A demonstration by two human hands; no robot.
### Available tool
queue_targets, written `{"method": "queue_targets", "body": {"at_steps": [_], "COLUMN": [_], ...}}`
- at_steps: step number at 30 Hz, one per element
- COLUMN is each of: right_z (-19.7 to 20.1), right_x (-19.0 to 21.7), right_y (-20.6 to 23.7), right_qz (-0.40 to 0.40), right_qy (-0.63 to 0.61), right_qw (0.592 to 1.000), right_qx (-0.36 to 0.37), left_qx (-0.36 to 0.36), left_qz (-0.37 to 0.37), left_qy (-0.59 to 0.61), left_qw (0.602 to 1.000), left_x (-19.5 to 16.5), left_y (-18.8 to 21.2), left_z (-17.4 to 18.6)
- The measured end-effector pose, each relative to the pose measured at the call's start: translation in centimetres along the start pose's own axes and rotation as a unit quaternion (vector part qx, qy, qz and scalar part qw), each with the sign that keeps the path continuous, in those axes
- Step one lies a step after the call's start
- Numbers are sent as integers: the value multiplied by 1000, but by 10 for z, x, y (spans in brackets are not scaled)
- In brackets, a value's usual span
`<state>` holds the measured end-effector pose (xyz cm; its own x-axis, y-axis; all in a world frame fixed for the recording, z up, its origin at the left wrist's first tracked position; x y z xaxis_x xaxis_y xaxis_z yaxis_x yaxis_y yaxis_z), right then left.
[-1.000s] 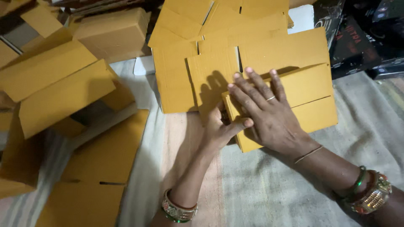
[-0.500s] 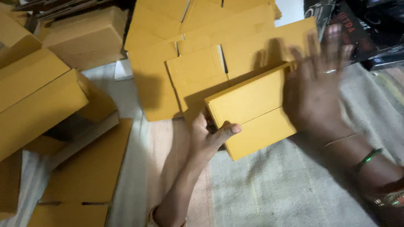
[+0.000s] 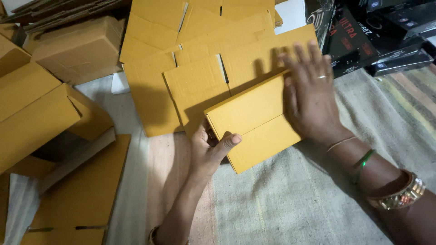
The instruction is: The person folds a small yellow cardboard box on a soft surface, pressing its flaps and creases closed with both hands. They open the box again, refold its sides and top flaps, and repeatedly press the seams flat throughout the episode.
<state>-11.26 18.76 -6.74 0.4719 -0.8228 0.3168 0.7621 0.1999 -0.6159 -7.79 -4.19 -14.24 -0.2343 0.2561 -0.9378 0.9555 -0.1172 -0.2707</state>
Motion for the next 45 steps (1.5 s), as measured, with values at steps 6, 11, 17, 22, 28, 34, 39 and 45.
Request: {"method": "queue_targets", "body": {"at_steps": [6,11,17,22,28,34,39,45], "right_z": [-4,-22,-5,11,-17,-18,6,6], "right_x": [30,82,33,3,64,64,11,28], "right_y": [15,30,8,1,25,23,5,6], "right_qz": [78,243,80,-35,185,252,66,49], "right_qy": [83,57,59,72,100,91,10,114], "right_qw": [993,964,993,997,972,962,998,992], "right_qx": [32,87,67,14,109,47,20,25], "left_qx": [2,35,3,-3,22,31,3,8], "left_qz": [-4,-59,-18,-1,-24,-30,-11,-23], "left_qy": [-14,14,18,-25,-1,11,-13,-17], "left_qw": [1000,998,1000,1000,999,999,1000,1000], "left_x": [-1,-7,-2,-7,-11,-9,-10,-15], "left_y": [2,1,1,5,3,3,5,6], "left_z": [-2,-3,-3,-3,-6,-6,-5,-8]}}
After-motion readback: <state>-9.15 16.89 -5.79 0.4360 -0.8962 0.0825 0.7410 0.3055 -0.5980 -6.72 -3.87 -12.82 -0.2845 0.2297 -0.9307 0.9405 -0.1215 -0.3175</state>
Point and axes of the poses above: each hand's wrist, its own y-axis away from the middle knuckle, its own z-axis out of the back of the hand, x = y × z, the point moved 4 cm from there along -y, towards the middle knuckle, and after that the axes turned 2 degrees about -y, right-handed, at the moved point
